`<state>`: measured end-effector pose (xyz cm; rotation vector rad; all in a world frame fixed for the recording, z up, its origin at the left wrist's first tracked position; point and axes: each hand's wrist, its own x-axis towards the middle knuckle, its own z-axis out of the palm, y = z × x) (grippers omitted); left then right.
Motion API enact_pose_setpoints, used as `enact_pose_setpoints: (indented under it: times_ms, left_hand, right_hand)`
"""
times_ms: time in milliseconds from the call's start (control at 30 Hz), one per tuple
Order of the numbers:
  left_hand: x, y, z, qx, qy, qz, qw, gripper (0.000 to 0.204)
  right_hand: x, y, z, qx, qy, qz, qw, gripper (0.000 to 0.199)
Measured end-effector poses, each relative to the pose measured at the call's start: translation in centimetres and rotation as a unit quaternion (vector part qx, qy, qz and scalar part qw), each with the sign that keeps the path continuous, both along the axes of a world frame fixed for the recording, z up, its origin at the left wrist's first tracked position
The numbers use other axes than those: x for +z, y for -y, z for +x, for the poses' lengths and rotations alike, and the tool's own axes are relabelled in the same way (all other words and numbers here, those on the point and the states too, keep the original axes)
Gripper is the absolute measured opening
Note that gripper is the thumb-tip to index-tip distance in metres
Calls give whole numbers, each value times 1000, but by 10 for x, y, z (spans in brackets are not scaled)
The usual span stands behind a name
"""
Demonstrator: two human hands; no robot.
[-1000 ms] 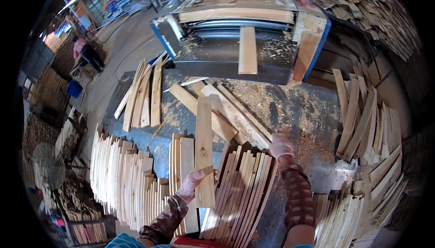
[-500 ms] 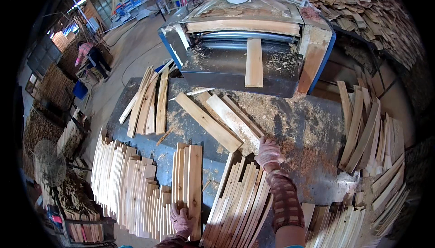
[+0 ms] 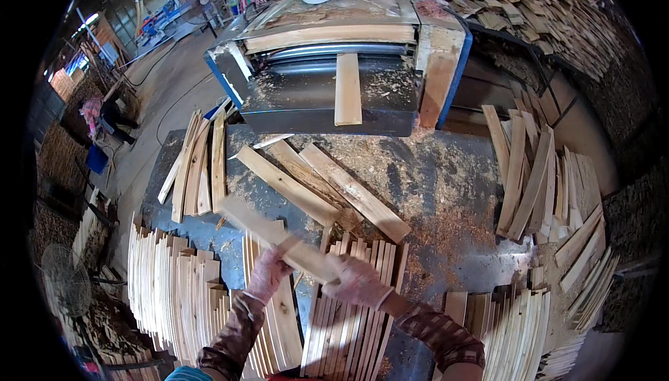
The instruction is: The person sorts and stacks thin wooden planks in a workshop. They pick up planks from a pile, inspect them, and arrange them into neat stacks on a metal rack. The person also moves a large bundle of planks to a different location.
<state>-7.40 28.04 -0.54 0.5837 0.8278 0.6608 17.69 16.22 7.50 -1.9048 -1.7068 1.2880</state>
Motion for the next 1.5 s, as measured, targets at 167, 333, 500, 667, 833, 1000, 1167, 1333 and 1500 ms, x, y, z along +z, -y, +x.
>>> enact_pose_setpoints:
  times_ms: [167,333,500,667,833,1000,1167,1333,1500]
  left_hand:
    - [-24,-59,-45,193,-29,-7,981,36]
    - [23,-185,-114,260,66,75,961,37]
    - [2,-181,-34,190,-63,142,969,31]
    - [-137,-117,44,-46,-10,-233,971,48]
    - [-136,-96,129,32,-152,-122,980,29]
    - [-128,-104,139,-21,-39,-152,987,22]
    - [-92,-118,115,78,22,-115,990,28]
    - [-45,-69,72,195,31,-185,963,35]
    - [-94,-49,-4,-140,486,-347,790,36]
  right_hand:
    - [-96,-3,21,-14,52,348,936,57]
    - [-92,-69,90,-103,291,-37,951,83]
    - [-158,-67,129,-89,509,4,856,81]
    - [-112,-80,126,-150,348,3,925,65]
    - [-76,-9,144,-286,125,74,947,66]
    - [-126,152,113,-466,-163,88,865,60]
    - [-129,285,-36,-547,-223,23,806,51]
    - [-157,340,-89,-284,125,60,949,42]
    - [-113,162,29,-395,93,209,890,32]
